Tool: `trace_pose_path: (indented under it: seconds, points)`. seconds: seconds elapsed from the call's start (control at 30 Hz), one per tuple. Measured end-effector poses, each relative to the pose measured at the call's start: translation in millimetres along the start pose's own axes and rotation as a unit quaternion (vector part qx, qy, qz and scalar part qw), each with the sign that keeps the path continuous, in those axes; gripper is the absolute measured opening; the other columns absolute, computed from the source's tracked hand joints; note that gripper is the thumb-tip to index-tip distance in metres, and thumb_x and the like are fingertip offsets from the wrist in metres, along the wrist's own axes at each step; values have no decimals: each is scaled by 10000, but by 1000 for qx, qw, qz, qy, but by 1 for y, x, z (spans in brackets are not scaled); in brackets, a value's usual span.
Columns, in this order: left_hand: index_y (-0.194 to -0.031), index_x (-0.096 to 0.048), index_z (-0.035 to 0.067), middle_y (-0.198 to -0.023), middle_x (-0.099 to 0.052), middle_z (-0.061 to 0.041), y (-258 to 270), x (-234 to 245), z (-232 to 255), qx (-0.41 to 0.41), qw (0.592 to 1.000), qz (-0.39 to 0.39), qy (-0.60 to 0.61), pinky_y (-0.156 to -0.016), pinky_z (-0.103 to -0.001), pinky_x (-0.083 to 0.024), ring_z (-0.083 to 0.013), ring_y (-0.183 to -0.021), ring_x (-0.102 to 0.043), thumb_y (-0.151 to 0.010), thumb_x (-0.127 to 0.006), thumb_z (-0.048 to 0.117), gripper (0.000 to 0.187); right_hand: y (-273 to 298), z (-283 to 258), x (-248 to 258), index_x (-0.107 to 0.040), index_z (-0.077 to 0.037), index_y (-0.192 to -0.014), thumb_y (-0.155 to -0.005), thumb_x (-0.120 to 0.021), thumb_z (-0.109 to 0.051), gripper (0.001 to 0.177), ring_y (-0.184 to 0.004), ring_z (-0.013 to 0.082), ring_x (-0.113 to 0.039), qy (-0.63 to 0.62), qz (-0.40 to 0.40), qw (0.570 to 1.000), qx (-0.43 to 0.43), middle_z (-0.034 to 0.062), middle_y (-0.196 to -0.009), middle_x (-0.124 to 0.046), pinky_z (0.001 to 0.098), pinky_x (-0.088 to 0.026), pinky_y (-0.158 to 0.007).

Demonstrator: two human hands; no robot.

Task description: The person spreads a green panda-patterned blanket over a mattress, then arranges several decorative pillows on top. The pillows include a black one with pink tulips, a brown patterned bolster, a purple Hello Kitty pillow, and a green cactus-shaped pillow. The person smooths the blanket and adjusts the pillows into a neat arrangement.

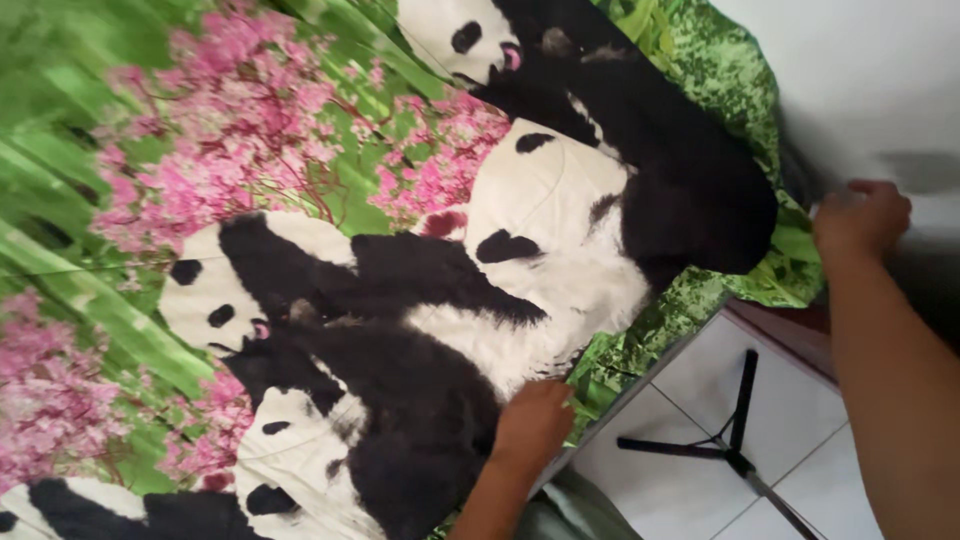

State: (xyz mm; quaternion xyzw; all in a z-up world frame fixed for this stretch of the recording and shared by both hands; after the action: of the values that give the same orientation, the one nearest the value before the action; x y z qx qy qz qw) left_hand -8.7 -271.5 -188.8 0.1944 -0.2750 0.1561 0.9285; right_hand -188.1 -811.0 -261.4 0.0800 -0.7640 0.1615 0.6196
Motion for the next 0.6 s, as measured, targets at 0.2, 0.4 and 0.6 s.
trace_pose_path:
  seconds: [0.2,0.4,0.6]
  points:
    - [-1233,-514,-5,-1267,-552,-185,-25,-60,2,231,956,-159,-81,-830,-470,-569,-382,-1141,-575,-829,-765,404,627,-4,-42,-28,-668,31,-1187,-797,-958,-426,667,-843,284,-701,-90,-210,967,-115,216,-1033,-721,437,-574,-738]
    - [-1230,-547,49,-1197,-616,-153,-35,-86,-27,159,956,-144,-198,-757,-483,-601,-353,-1035,-673,-932,-614,126,315,-4,-66,-29,-618,30,-1301,-828,-894,-320,649,-807,342,-673,-98,-316,919,-215,218,-1062,-709,488,-578,-704]
    - [-1086,-595,77,-1079,-663,-162,-25,-98,-27,39,987,-155,-22,-793,-511,-545,-372,-984,-672,-842,-607,69,244,-54,-37,-40,-432,37,-1419,-1012,-708,-81,506,-833,412,-777,-387,-181,821,-377,187,-1136,-670,530,-623,-715]
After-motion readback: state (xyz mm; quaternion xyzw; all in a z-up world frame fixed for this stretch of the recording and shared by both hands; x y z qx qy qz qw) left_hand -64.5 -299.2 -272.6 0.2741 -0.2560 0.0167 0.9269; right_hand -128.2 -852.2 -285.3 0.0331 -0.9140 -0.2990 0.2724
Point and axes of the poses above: each hand's wrist, its own y-axis away from the middle knuckle, its own x-axis out of the back of the hand, z = x × y, the point moved 4 cm from there along -y, towards the middle knuckle
